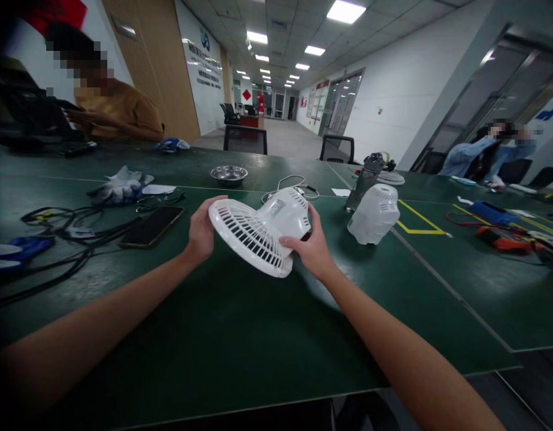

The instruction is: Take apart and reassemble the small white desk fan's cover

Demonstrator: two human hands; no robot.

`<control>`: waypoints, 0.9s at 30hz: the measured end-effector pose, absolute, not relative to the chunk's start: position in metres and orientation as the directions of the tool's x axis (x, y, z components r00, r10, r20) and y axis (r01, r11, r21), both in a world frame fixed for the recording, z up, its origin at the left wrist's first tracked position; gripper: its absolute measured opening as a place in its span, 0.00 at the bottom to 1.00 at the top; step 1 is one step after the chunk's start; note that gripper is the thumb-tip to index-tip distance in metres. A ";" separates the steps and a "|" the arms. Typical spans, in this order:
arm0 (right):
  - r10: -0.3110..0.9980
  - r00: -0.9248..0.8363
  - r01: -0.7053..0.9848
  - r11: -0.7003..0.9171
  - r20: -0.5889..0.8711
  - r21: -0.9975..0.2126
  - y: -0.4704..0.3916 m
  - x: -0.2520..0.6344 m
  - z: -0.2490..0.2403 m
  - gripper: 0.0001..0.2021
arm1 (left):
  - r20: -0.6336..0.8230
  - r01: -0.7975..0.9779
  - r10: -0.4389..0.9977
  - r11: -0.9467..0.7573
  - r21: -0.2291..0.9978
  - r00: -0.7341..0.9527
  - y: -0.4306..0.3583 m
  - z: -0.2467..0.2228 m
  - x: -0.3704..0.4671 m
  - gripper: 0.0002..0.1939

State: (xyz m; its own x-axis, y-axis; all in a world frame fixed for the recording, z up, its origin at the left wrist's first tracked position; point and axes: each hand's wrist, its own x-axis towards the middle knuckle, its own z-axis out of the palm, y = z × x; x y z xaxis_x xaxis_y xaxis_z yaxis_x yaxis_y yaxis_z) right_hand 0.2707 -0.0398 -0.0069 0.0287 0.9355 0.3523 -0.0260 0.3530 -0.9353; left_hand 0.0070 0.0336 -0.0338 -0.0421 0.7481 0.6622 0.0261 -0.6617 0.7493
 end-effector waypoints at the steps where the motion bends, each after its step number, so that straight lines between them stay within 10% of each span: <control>1: 0.963 0.026 -0.127 0.270 0.269 -0.955 -0.040 0.270 -0.008 0.46 | 0.676 0.056 0.735 -0.674 0.737 -0.054 0.033 -0.032 0.009 0.22; 9: 0.943 -0.317 -0.367 -0.220 -0.100 -0.904 -0.030 0.282 -0.020 0.16 | 0.274 -0.013 0.931 -0.279 0.960 0.243 0.040 -0.051 0.011 0.14; 27: 0.971 -0.198 -0.031 0.134 0.138 -0.990 -0.011 0.289 -0.032 0.21 | 0.181 0.147 0.931 -0.237 0.960 0.318 0.025 -0.045 0.012 0.11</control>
